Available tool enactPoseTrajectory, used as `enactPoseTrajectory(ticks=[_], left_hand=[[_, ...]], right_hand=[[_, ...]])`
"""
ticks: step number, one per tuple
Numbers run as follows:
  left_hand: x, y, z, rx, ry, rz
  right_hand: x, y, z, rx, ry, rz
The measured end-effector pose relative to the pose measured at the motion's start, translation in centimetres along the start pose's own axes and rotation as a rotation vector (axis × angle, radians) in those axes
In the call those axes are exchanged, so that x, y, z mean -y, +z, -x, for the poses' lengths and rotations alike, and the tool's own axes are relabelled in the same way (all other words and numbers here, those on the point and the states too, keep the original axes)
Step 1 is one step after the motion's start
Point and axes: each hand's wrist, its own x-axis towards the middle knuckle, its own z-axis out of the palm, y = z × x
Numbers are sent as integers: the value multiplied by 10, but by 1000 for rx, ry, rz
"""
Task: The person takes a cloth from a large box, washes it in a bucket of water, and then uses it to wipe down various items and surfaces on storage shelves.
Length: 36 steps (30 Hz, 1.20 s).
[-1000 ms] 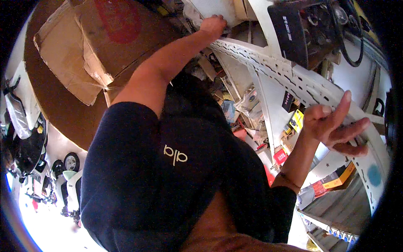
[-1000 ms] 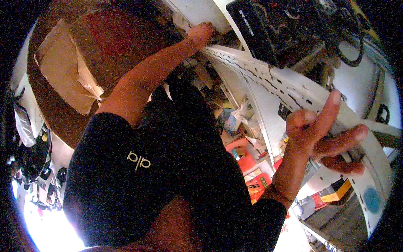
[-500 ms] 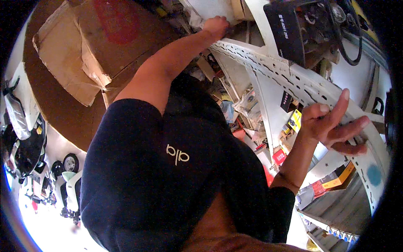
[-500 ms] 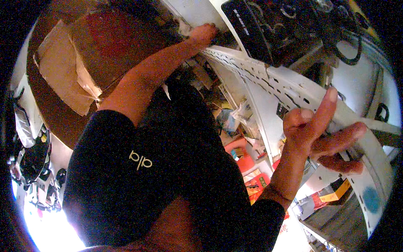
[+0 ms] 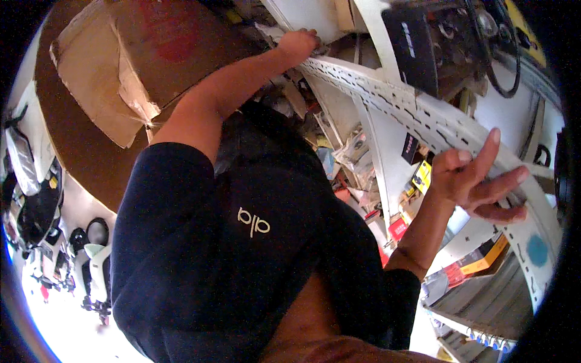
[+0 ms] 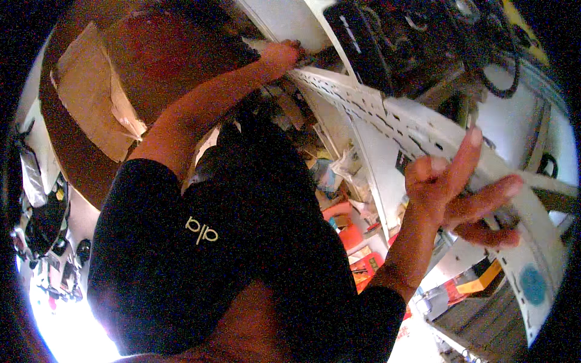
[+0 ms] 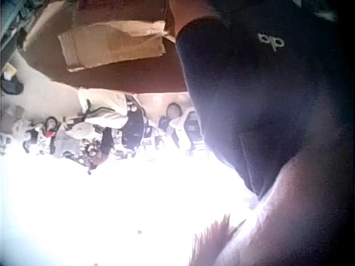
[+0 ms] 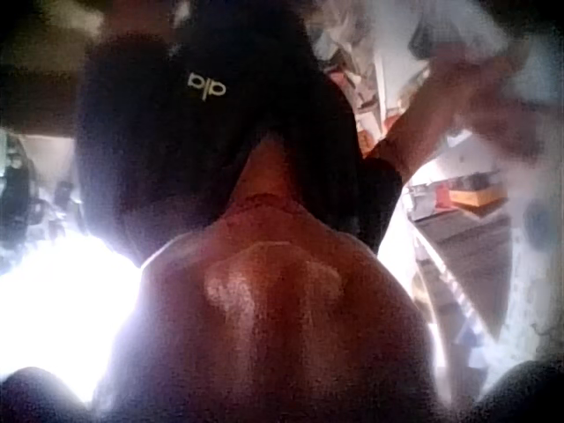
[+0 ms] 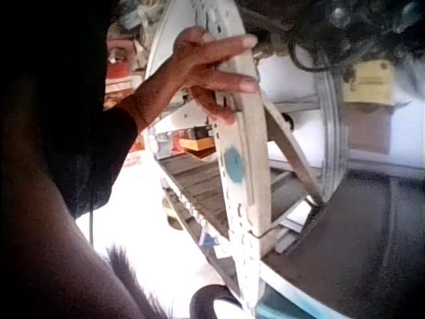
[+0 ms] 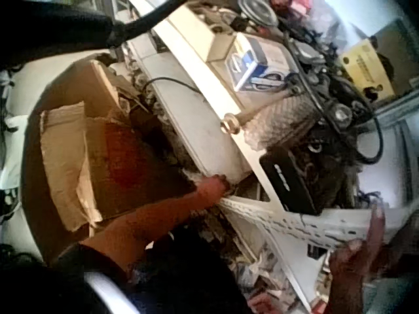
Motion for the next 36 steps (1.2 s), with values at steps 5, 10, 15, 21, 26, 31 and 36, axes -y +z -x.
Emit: enactPoseTrajectory(ticks=[5, 10, 15, 21, 26, 31, 36], left_hand=[[1, -11, -39, -94, -187, 108], [15, 0, -90, -200, -302, 158], [42, -20, -138, -254, -460, 167], [27, -27, -132, -223, -434, 325], [5, 6, -83, -163, -245, 156], [43, -17, -133, -218, -372, 225], [69, -30, -168, -250, -445, 162]], right_hand=[[0, 2, 1, -93, -7, -4], [-3, 0, 2, -83, -45, 8], [1, 2, -3, -92, -92, 16], [7, 4, -4, -92, -110, 55], [5, 3, -5, -86, -98, 64], [0, 4, -9, -137, -256, 201], [5, 2, -14, -126, -339, 195]])
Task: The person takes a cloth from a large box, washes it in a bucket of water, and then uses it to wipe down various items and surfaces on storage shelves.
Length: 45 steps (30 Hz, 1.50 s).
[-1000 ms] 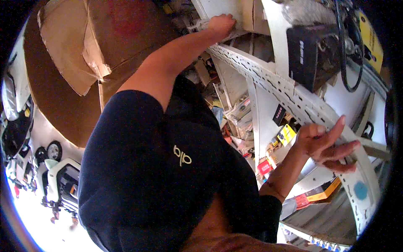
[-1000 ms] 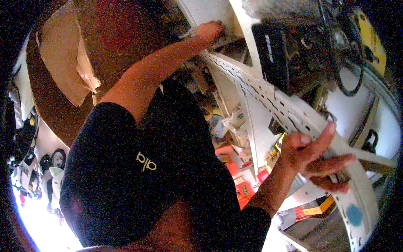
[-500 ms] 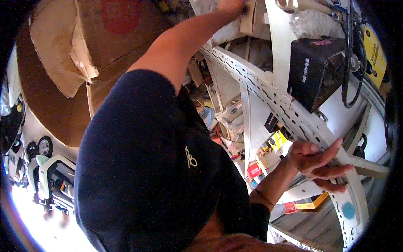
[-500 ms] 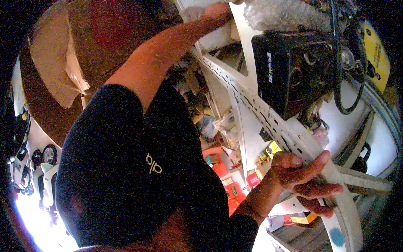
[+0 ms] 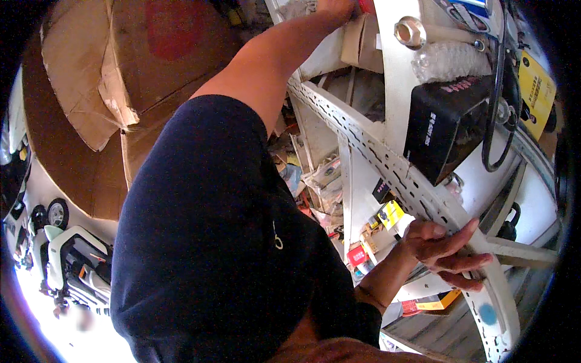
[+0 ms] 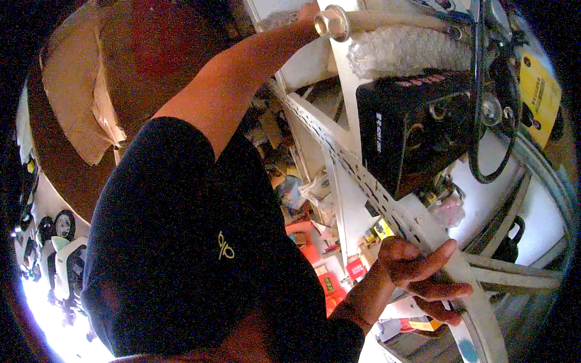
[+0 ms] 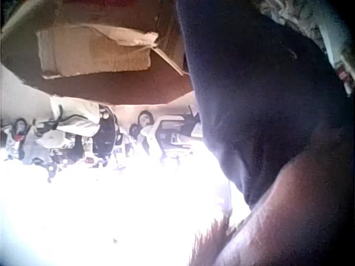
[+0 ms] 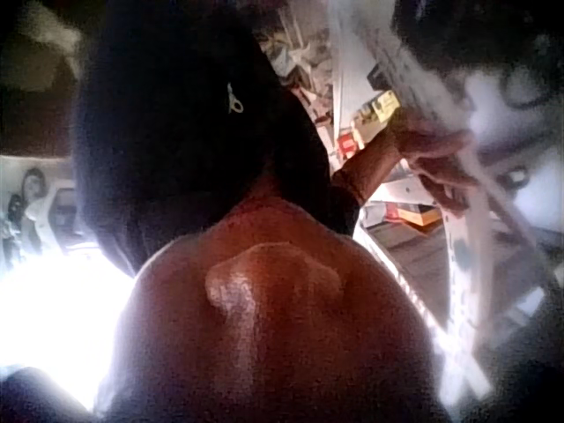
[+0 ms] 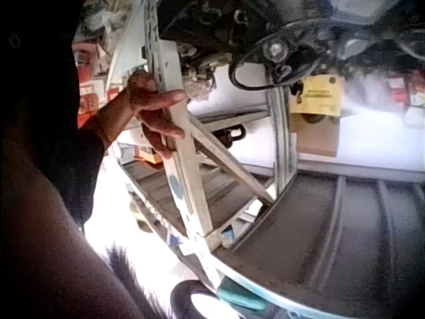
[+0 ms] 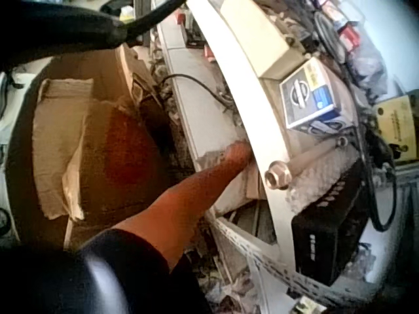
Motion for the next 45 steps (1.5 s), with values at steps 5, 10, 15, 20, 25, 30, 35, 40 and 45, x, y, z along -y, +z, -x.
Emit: enactPoseTrajectory(ticks=[5, 10, 15, 20, 25, 30, 35, 40, 45], left_hand=[[-7, 9, 48, 43, 104, 120], [-2, 11, 118, 145, 341, -74], [3, -15, 47, 136, 80, 10], [32, -44, 11, 131, -210, 597], [62, -86, 4, -7, -71, 1512], [98, -86, 57, -525, 166, -195], [86, -74, 89, -450, 331, -305], [69, -25, 108, -42, 321, -114], [34, -5, 134, -14, 512, -4]], right_hand=[[8, 5, -16, -142, 175, -156], [-5, 14, 7, -183, 134, -160], [4, 3, 9, -74, 322, -196], [7, -6, 11, 11, 395, -159], [0, -2, 12, -39, 324, -204], [0, -3, 15, -7, 328, -191], [0, -2, 20, 8, 359, -154], [4, -2, 12, -4, 373, -192], [1, -2, 14, 11, 365, -192]])
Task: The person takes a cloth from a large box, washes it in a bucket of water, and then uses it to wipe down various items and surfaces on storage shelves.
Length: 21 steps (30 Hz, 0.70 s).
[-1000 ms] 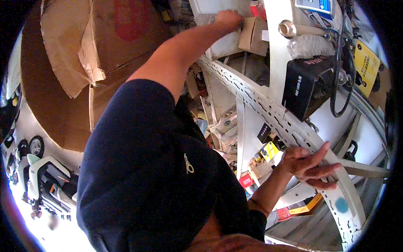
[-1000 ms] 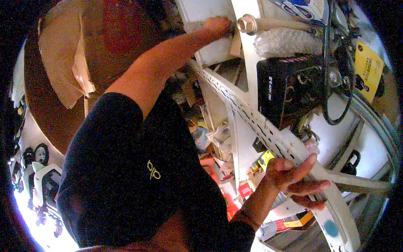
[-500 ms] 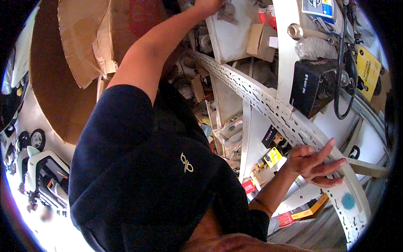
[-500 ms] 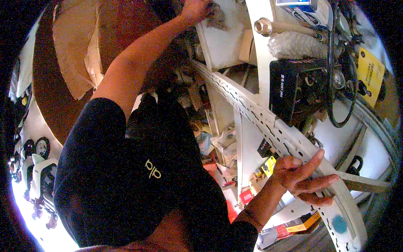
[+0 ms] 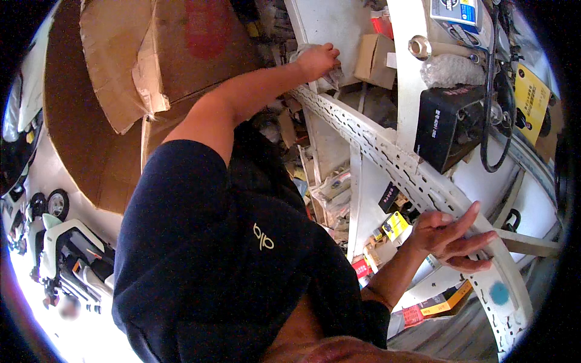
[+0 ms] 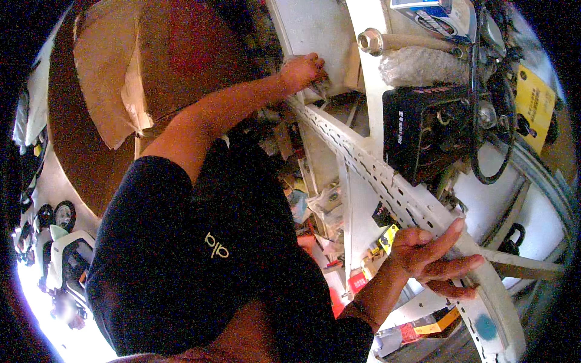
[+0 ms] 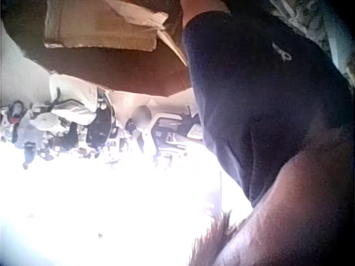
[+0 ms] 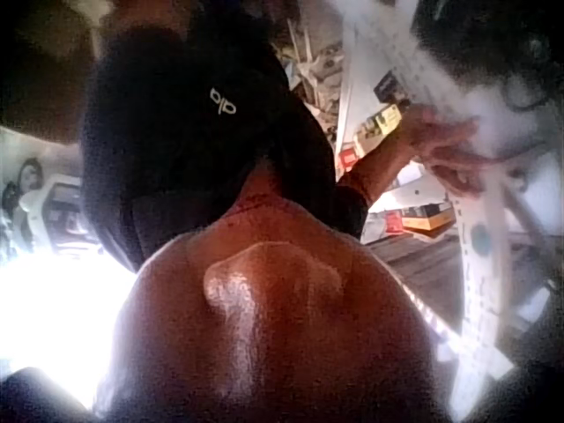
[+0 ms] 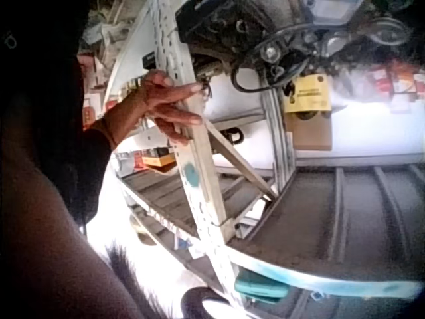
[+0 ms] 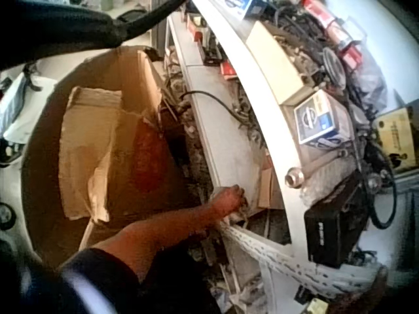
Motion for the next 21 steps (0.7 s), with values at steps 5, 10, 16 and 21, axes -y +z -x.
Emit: enactPoseTrajectory(ticks=[5, 10, 16, 21], left_hand=[[36, -14, -59, -42, -264, -98], [55, -31, -110, 60, -462, -47], [40, 14, -91, -87, -426, -61], [26, 7, -79, -50, -173, -46]], right_hand=[[0, 2, 3, 13, -66, 22], [6, 5, -4, -49, -83, -15], [10, 15, -9, -236, -183, -59], [4, 8, -4, 16, -198, 132]])
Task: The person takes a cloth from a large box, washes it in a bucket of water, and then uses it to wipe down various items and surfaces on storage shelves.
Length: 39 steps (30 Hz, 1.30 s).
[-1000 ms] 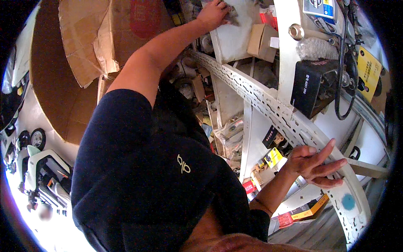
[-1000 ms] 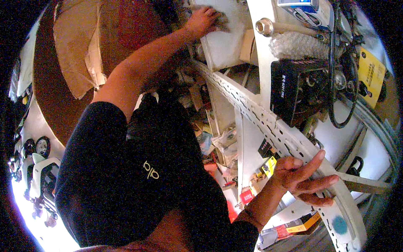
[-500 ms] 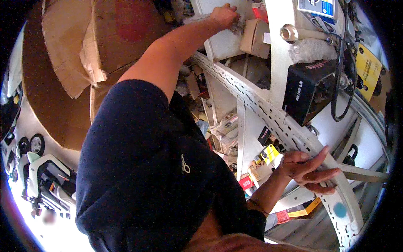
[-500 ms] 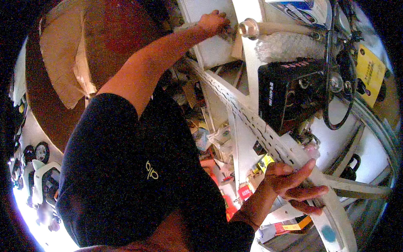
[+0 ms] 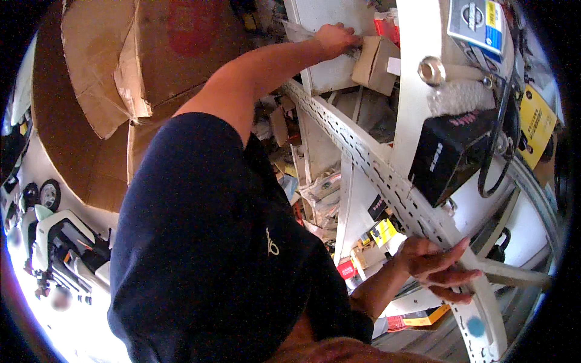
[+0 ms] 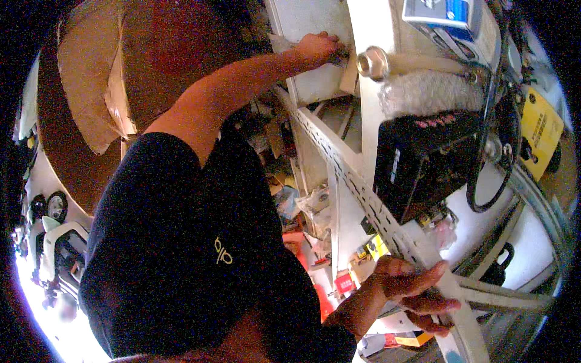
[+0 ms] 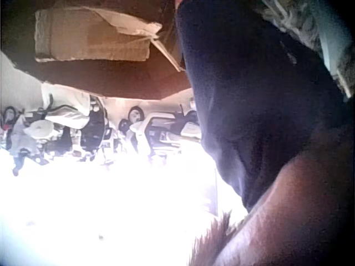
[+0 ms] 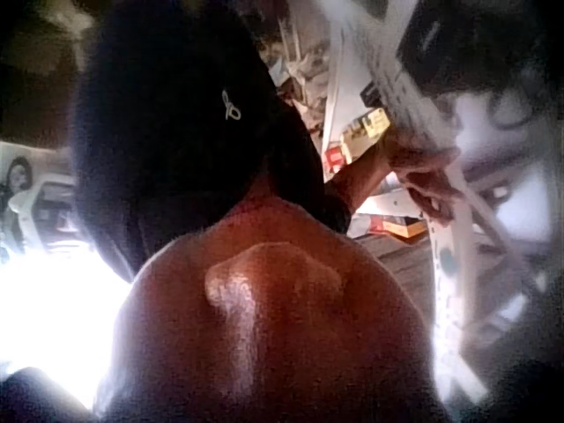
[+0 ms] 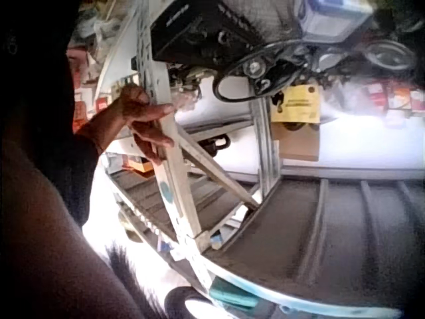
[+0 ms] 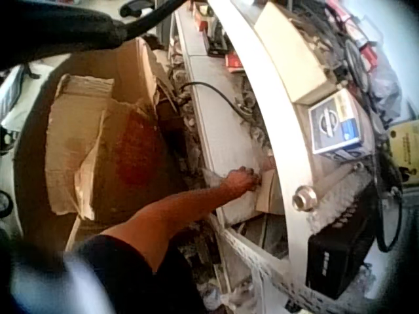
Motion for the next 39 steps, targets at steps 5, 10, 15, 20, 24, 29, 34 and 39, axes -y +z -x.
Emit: enactPoseTrajectory(ticks=[5, 10, 15, 20, 24, 29, 34, 39], left_hand=[[26, 1, -60, -29, -260, -7], [46, -18, -106, 23, -474, 98], [43, 15, -68, 13, -262, 16], [15, 0, -18, 109, 13, 17], [46, -22, -73, 161, -287, 67], [44, -10, -55, -70, -284, 69], [-1, 6, 30, 104, 19, 139], [9, -18, 14, 167, -279, 485]], right_hand=[[8, -8, -10, 1, -46, 9], [12, -7, -16, 1, -72, 27], [13, -7, -23, -1, -83, 21], [10, -10, -24, 7, -112, 44], [22, -10, -35, -5, -160, 93], [16, -11, -29, 1, -108, 45], [6, -10, -14, 6, -33, -22], [3, -9, -5, 8, 11, -82]])
